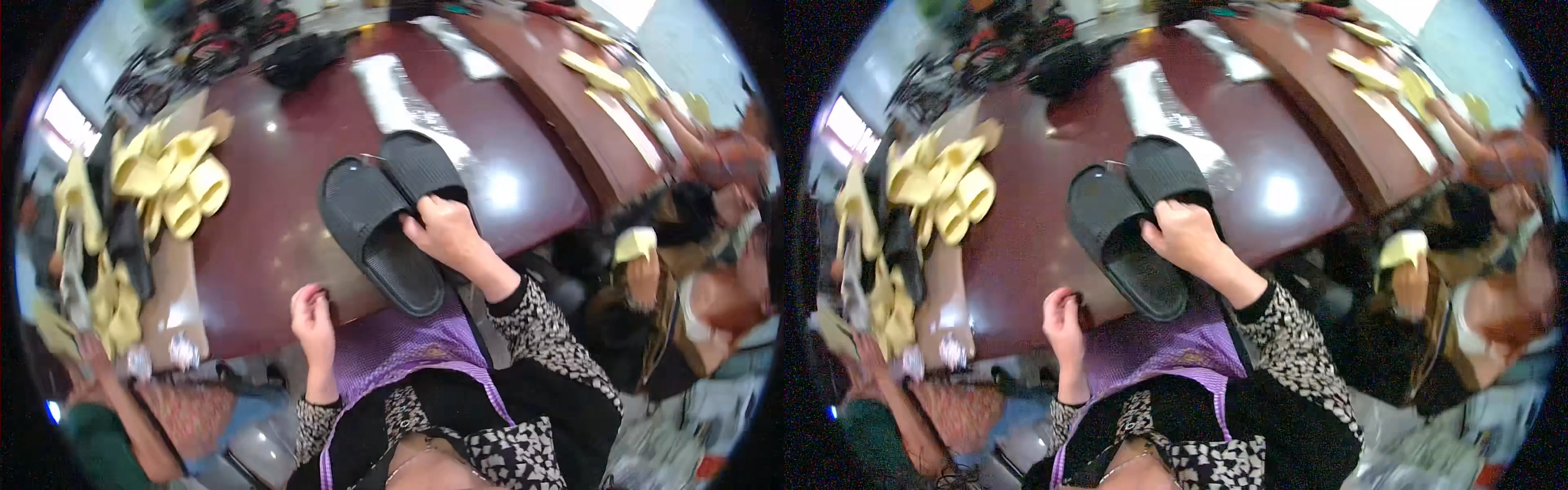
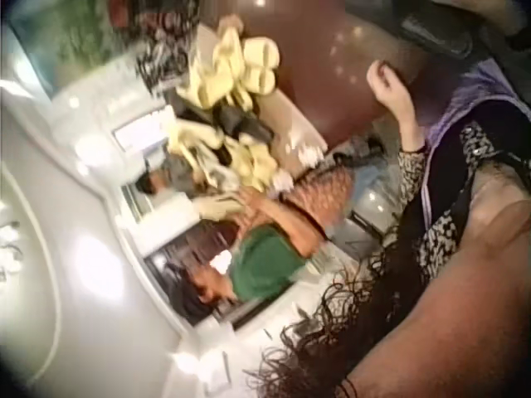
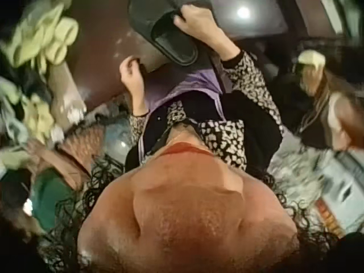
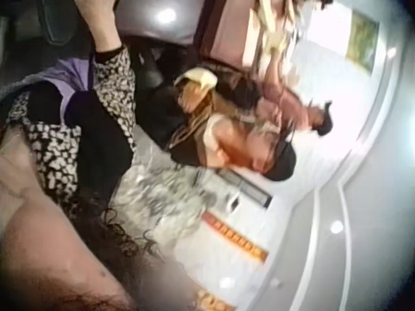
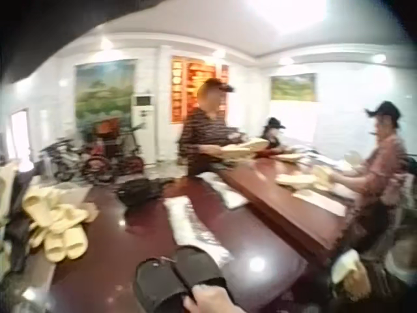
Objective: The person pairs slides together and fastens each pair using plastic ties.
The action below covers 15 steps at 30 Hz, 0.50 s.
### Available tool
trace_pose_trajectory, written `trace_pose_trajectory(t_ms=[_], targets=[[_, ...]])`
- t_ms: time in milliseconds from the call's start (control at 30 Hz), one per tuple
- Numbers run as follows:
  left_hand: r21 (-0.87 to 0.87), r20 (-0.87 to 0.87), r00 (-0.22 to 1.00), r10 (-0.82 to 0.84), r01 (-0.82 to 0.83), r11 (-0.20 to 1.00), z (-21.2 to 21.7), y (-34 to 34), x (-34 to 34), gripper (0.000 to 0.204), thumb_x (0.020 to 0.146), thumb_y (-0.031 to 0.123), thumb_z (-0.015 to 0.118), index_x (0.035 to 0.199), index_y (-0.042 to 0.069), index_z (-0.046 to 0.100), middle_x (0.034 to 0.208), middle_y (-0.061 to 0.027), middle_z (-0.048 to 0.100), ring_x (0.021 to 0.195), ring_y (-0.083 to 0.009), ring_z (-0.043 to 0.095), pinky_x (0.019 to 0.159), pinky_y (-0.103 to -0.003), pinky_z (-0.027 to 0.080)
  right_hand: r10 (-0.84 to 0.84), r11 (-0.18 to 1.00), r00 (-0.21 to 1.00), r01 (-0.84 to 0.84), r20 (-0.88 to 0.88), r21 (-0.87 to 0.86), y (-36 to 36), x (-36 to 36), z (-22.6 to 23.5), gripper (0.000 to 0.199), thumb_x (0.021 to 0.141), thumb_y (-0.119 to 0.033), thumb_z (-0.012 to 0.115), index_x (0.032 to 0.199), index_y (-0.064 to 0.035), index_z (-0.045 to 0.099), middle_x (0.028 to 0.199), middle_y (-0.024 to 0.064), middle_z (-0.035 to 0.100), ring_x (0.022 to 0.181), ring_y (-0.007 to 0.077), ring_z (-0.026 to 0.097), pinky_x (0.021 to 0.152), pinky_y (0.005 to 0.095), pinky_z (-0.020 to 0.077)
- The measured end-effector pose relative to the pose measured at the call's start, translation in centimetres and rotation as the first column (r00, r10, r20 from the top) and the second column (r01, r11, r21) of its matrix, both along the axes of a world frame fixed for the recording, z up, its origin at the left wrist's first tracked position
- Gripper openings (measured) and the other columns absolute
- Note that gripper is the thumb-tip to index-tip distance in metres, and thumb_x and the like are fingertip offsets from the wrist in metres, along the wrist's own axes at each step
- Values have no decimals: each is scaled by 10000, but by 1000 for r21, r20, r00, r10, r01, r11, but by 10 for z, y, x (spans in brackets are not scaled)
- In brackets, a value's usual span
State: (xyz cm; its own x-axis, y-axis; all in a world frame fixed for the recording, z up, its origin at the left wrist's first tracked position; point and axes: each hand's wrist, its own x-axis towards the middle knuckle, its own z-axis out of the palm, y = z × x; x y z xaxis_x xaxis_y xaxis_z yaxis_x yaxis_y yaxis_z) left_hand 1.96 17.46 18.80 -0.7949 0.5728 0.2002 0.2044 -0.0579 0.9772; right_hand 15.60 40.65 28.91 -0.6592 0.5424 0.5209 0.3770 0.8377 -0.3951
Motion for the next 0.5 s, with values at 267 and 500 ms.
trace_pose_trajectory(t_ms=[267,500], targets=[[35,114,993,-1,-3,999,-2,10,4,193,895,-25,516,1084,-32,556,1068,-41,531,928,-114,562,851,-243,462,-406,833,914,370,2,412,152,78,69,239,818,-264,572,745,-36,567,742,177,611,712,352,628,658,443,516],[32,93,996,9,-12,999,-1,9,7,200,919,19,517,1115,-6,547,1034,-44,584,930,-117,561,831,-238,463,-697,641,715,656,-56,399,236,131,95,305,866,-291,579,963,-3,587,961,204,617,878,394,606,783,451,489]])
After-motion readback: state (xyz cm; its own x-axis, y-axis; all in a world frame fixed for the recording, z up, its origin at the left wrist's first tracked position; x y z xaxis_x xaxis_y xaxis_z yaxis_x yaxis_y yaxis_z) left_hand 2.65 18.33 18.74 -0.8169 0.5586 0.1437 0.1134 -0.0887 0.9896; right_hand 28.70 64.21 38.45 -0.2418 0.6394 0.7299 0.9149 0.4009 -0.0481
